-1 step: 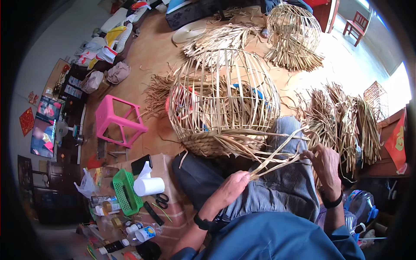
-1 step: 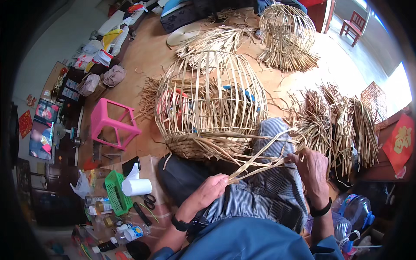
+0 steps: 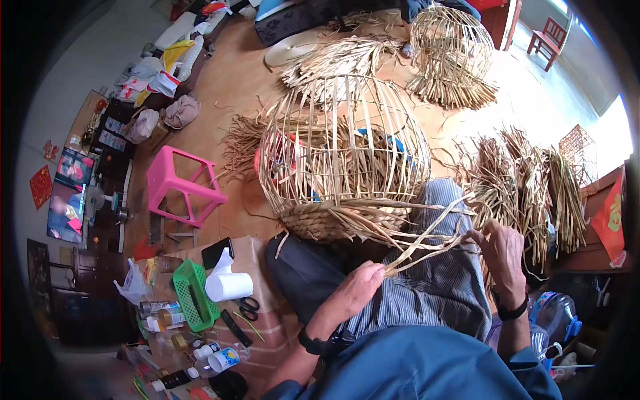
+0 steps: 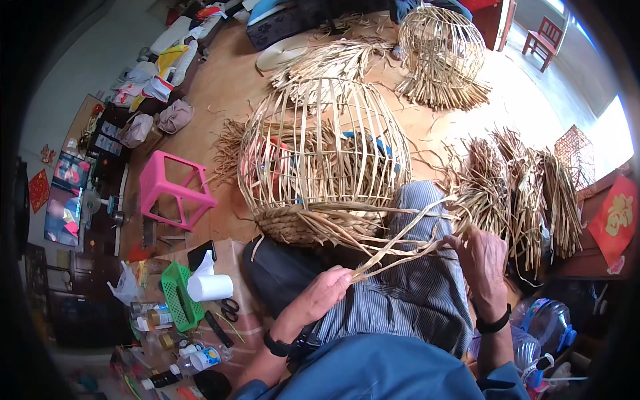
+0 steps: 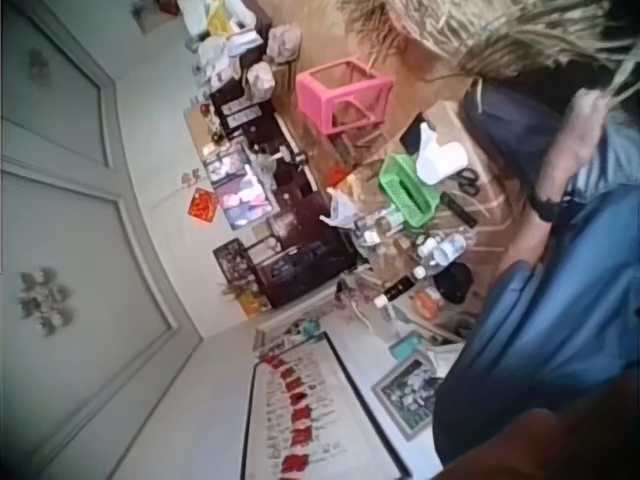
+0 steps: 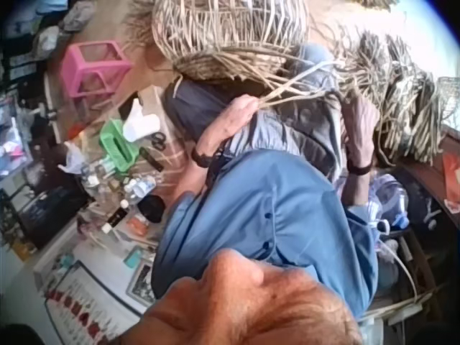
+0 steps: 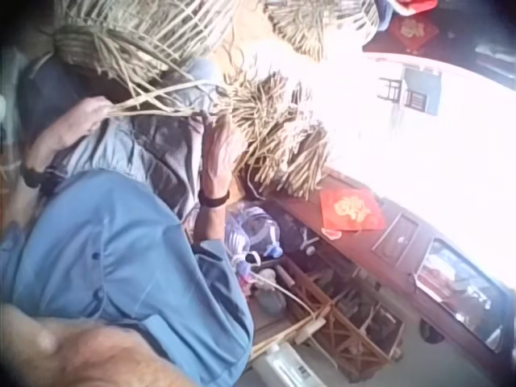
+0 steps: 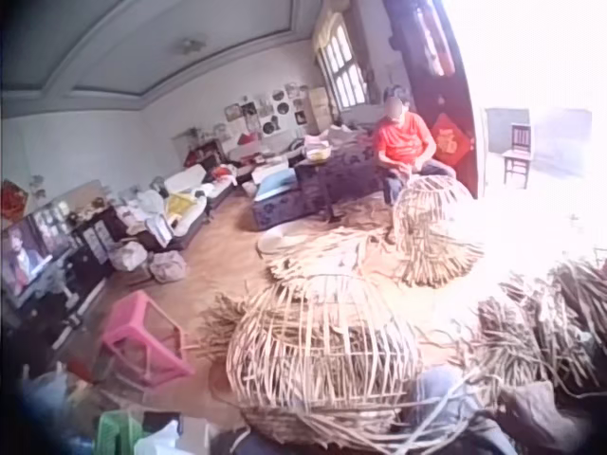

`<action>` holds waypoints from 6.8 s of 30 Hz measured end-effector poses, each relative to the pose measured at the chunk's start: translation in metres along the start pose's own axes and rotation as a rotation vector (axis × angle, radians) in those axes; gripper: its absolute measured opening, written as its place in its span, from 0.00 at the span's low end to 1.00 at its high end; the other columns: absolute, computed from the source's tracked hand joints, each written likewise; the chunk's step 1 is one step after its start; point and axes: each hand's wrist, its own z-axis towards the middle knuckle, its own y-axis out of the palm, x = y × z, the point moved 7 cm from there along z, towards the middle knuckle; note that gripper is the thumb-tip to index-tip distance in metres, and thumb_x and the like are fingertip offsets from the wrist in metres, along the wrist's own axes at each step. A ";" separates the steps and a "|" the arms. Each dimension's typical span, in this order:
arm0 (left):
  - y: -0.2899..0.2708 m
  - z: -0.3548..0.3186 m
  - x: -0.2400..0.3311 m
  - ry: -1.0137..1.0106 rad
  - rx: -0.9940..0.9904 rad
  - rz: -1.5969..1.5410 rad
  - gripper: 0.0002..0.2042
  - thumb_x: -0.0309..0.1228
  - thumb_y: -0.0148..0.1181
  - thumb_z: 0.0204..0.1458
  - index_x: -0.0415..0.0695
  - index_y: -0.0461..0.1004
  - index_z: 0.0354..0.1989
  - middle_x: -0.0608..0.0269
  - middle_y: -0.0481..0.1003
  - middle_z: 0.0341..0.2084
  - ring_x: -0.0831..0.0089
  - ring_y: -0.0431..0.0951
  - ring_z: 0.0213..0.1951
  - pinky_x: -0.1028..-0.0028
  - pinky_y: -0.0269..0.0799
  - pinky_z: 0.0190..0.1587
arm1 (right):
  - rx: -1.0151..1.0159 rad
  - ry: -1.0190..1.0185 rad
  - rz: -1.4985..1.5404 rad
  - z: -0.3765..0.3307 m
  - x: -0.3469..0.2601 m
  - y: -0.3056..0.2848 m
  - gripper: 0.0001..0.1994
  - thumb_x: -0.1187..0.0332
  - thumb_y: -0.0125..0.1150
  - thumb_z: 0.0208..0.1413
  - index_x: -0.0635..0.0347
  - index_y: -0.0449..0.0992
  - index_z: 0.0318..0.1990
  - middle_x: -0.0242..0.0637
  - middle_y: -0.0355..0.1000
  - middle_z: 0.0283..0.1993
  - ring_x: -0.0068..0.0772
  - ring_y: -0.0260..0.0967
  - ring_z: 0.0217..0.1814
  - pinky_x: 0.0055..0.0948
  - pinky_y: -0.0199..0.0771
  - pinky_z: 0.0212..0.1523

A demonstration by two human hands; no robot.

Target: Weaving and assembling a large spherical bamboo structure using thin strips.

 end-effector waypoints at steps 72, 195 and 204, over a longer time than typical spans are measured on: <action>-0.166 0.073 0.019 0.603 0.337 0.286 0.16 0.32 0.73 0.60 0.44 0.79 0.54 0.56 0.80 0.44 0.63 0.81 0.49 0.63 0.77 0.53 | -0.067 -0.297 0.771 0.078 -0.187 0.059 0.07 0.72 0.72 0.63 0.60 0.82 0.46 0.47 0.79 0.35 0.43 0.78 0.35 0.38 0.78 0.37; -0.163 0.127 -0.016 0.172 0.023 0.165 0.15 0.20 0.67 0.44 0.34 0.86 0.43 0.52 0.87 0.36 0.65 0.87 0.41 0.66 0.81 0.49 | -0.735 -0.166 1.244 -0.002 -0.234 0.087 0.12 0.62 0.58 0.77 0.61 0.71 0.43 0.27 0.61 0.27 0.20 0.61 0.29 0.31 0.60 0.27; -0.170 0.116 -0.006 0.264 -0.015 0.317 0.23 0.33 0.70 0.49 0.33 0.81 0.52 0.48 0.86 0.44 0.61 0.85 0.47 0.64 0.79 0.50 | -1.053 0.133 1.802 0.048 -0.238 0.059 0.12 0.61 0.51 0.80 0.58 0.77 0.50 0.17 0.54 0.23 0.12 0.46 0.18 0.18 0.50 0.20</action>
